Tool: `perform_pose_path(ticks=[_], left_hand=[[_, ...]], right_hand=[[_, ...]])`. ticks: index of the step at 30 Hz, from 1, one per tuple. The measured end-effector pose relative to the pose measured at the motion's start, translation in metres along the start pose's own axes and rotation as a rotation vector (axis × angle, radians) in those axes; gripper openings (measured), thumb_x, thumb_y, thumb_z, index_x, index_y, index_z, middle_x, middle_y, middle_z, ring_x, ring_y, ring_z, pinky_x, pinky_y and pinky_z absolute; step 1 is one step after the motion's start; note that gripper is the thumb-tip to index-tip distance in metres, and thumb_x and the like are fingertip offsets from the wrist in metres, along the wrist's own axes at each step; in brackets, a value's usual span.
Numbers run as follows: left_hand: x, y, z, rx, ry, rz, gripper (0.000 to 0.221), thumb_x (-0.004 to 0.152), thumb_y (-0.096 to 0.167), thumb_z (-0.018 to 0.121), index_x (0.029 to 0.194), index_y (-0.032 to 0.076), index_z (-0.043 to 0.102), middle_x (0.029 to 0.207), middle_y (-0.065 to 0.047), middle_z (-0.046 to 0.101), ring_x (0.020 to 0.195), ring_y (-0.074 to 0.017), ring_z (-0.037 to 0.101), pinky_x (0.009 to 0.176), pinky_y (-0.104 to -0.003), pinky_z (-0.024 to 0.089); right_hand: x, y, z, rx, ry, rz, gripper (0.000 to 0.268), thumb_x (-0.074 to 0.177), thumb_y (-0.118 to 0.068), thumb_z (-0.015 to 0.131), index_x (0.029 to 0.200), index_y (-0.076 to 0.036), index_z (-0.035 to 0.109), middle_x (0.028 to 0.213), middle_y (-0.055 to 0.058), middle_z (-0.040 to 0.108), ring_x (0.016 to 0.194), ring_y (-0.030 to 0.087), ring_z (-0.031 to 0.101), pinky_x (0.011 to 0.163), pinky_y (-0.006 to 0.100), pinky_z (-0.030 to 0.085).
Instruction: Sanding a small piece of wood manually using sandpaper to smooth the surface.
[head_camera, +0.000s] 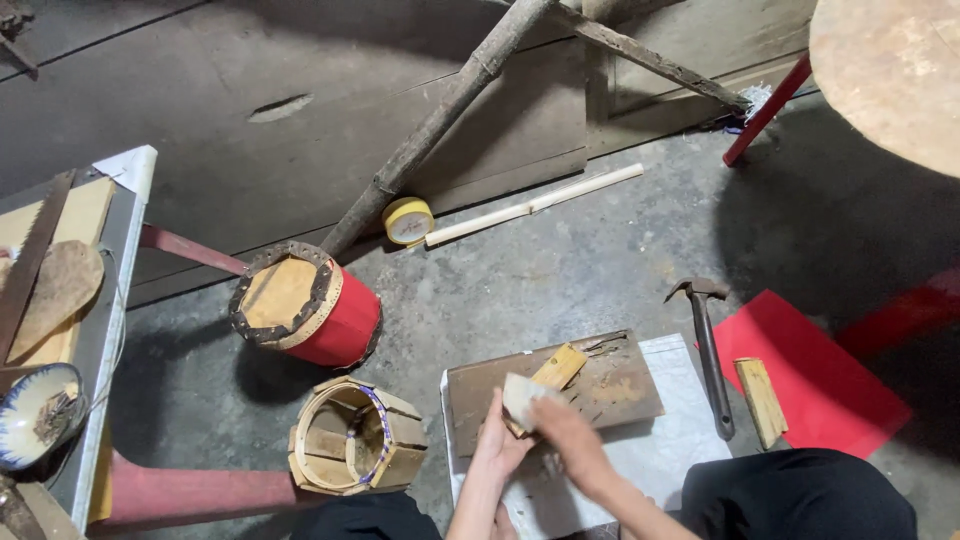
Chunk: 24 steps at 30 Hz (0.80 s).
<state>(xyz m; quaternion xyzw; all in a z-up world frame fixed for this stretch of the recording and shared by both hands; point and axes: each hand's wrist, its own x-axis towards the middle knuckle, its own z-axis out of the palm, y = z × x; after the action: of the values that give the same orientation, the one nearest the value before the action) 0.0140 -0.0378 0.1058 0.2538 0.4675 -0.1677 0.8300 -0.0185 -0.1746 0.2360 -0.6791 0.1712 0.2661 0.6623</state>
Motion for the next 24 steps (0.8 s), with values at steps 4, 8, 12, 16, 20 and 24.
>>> perform_pose_path(ticks=[4,8,12,16,20,24], left_hand=[[0.041,-0.009,-0.031,-0.121,-0.006,-0.047,0.043,0.106,0.033,0.053,0.135,0.004,0.065,0.132,-0.020,0.069,0.123,-0.0333,0.062,0.106,-0.054,0.048],[0.033,-0.008,-0.025,-0.206,-0.040,-0.103,0.049,0.108,0.029,0.045,0.139,-0.009,0.052,0.137,-0.037,0.059,0.123,-0.0568,0.056,0.107,-0.066,0.044],[0.103,-0.017,-0.064,-0.194,-0.178,-0.159,0.032,0.101,0.028,0.061,0.120,0.003,0.070,0.113,-0.019,0.074,0.101,-0.0264,0.071,0.089,-0.037,0.058],[0.054,-0.006,-0.042,-0.238,-0.137,-0.189,0.043,0.102,0.016,0.041,0.136,-0.006,0.055,0.135,-0.034,0.061,0.127,-0.0483,0.056,0.108,-0.068,0.043],[0.033,-0.002,-0.023,-0.201,-0.054,-0.166,0.049,0.105,0.021,0.043,0.142,-0.010,0.051,0.139,-0.042,0.055,0.126,-0.0615,0.051,0.108,-0.069,0.041],[0.074,-0.006,-0.038,-0.216,-0.092,-0.167,0.047,0.103,0.020,0.043,0.135,-0.012,0.055,0.131,-0.041,0.059,0.121,-0.0577,0.056,0.105,-0.069,0.044]], right_hand=[[0.095,0.121,-0.042,-0.960,0.017,-1.005,0.106,0.065,0.028,0.058,0.152,-0.031,0.049,0.160,-0.002,0.046,0.150,0.023,0.039,0.128,0.046,0.019],[0.081,0.059,-0.056,-0.030,0.306,-0.136,0.044,0.097,-0.041,0.055,0.133,-0.021,0.071,0.154,0.006,0.056,0.144,0.025,0.051,0.123,0.046,0.035],[0.088,0.135,-0.004,-0.711,0.030,-1.057,0.057,0.093,-0.003,0.065,0.145,-0.024,0.058,0.152,0.001,0.056,0.146,0.036,0.041,0.123,0.055,0.028],[0.141,0.144,-0.048,-0.479,-0.125,-0.407,0.046,0.103,-0.043,0.044,0.145,-0.033,0.060,0.160,-0.002,0.046,0.151,0.019,0.037,0.127,0.039,0.018],[0.156,0.157,-0.056,-0.887,0.201,-0.475,0.073,0.082,-0.004,0.054,0.152,-0.025,0.047,0.158,0.006,0.045,0.148,0.028,0.039,0.125,0.050,0.021],[0.085,0.139,0.009,-0.778,-0.072,-1.013,0.100,0.059,0.028,0.068,0.148,-0.017,0.054,0.151,0.008,0.056,0.143,0.026,0.050,0.124,0.050,0.026]])
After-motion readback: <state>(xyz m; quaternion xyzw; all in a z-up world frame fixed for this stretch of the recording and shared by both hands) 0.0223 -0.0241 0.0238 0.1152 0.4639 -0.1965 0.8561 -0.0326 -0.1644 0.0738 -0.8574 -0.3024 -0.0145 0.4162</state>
